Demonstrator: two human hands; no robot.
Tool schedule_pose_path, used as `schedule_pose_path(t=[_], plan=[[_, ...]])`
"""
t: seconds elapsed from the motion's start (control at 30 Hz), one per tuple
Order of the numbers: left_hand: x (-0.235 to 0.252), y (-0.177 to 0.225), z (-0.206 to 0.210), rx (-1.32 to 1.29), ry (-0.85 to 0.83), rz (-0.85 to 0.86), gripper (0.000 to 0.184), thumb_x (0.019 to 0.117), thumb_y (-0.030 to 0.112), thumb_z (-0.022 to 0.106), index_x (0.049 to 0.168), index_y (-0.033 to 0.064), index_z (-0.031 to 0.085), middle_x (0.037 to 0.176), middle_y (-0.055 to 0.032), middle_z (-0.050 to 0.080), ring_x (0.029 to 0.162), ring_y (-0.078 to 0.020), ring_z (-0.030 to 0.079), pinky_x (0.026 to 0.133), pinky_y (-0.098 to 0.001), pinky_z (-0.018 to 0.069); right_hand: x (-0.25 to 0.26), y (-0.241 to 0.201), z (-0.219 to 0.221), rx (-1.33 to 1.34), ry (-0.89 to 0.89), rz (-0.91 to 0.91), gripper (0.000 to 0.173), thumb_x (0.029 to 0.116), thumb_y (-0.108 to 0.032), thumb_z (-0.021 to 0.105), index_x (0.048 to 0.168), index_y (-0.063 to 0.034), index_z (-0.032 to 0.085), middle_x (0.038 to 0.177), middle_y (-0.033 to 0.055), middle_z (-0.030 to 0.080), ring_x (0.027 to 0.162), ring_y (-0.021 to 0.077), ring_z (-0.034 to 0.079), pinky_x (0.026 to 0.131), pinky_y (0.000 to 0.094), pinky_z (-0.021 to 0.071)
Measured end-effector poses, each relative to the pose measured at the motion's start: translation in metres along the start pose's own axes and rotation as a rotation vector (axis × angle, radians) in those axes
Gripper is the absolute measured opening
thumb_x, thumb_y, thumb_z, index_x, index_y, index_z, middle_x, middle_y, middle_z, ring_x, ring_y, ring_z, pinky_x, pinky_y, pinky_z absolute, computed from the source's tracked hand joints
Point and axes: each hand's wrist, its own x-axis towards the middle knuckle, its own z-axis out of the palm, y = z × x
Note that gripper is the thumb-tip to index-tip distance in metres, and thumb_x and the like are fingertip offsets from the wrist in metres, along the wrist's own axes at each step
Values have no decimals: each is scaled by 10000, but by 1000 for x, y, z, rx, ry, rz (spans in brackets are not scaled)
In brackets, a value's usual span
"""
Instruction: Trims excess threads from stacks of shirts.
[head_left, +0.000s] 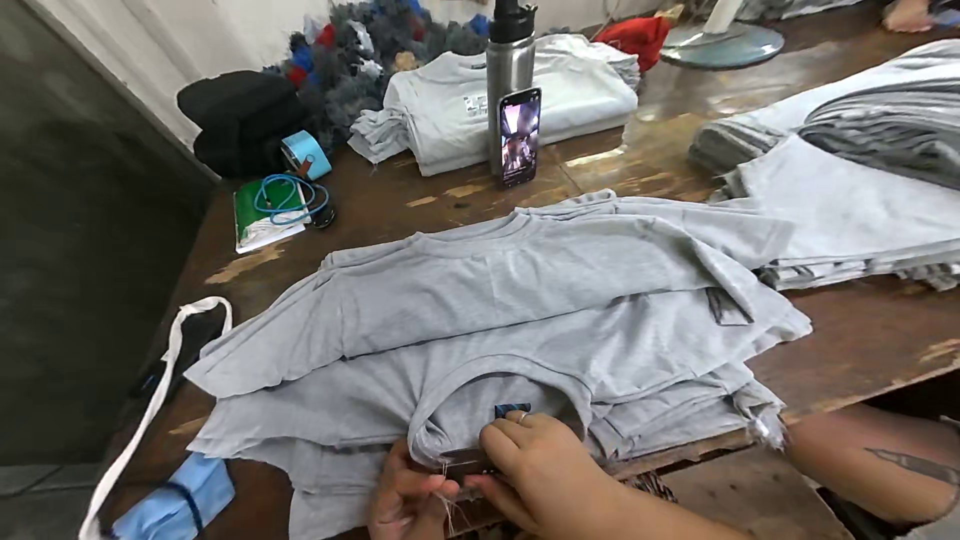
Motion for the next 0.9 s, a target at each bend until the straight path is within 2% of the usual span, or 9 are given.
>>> schedule_pose_path(t=[0.07, 0.27, 0.37, 0.47, 0.6, 0.7, 0.77, 0.9], plan=[[-2, -1, 0, 18, 6, -1, 168, 903, 250, 768, 1048, 332, 788, 1237, 169, 692, 1111, 19, 642, 925, -169, 542, 1, -3, 4, -13, 12, -3, 381, 1023, -450, 495, 842, -134, 608, 670, 6, 598, 609, 186, 629, 520, 331, 502], [0, -2, 0, 15, 2, 9, 155, 905, 268, 769, 1045, 329, 788, 1230, 156, 698, 1088, 2, 657, 910, -184, 555, 2, -2, 12, -44, 46, 10, 394, 1047, -386, 434, 774, -142, 581, 572, -19, 524, 520, 157, 574, 461, 304, 448], [2, 0, 1, -22, 54, -25, 120, 943, 293, 714, 1050, 310, 767, 1112, 145, 719, 996, 17, 671, 853, -169, 564, 1, 1, 5, 62, 5, 29, 406, 1054, -408, 425, 802, -131, 583, 584, -10, 520, 534, 161, 575, 474, 313, 456], [3, 2, 2, -67, 133, -102, 56, 941, 298, 712, 996, 301, 701, 1001, 144, 716, 926, 29, 677, 828, -175, 576, 1, 4, -3, 148, -70, 31, 424, 1055, -444, 434, 835, -113, 585, 601, 3, 518, 543, 172, 572, 482, 328, 461], [4, 2, 0, -84, 123, -127, 60, 949, 286, 705, 995, 292, 667, 993, 129, 707, 913, 18, 679, 819, -183, 581, 4, 6, -5, 216, -91, 36, 431, 1052, -452, 445, 835, -104, 578, 596, 7, 499, 526, 170, 550, 469, 328, 441], [4, 3, 1, -86, 128, -129, 75, 961, 257, 694, 1020, 282, 654, 1013, 111, 716, 915, -1, 690, 818, -198, 588, 9, 6, -10, 460, -79, 86, 410, 1062, -424, 482, 880, -67, 569, 643, 22, 486, 575, 145, 513, 527, 296, 435], [4, 4, 2, -85, 139, -134, 70, 966, 253, 688, 1017, 275, 646, 1016, 102, 716, 918, -7, 693, 823, -208, 593, 13, 6, -12, 525, -105, 97, 409, 1061, -424, 489, 882, -64, 569, 639, 19, 480, 570, 135, 504, 521, 292, 423], [5, 5, 2, -77, 130, -139, 62, 967, 285, 685, 1009, 286, 639, 979, 122, 693, 888, 15, 674, 797, -183, 583, 13, 3, -10, 377, -182, 74, 467, 1050, -488, 469, 854, -81, 586, 596, 19, 491, 530, 176, 541, 474, 351, 439]])
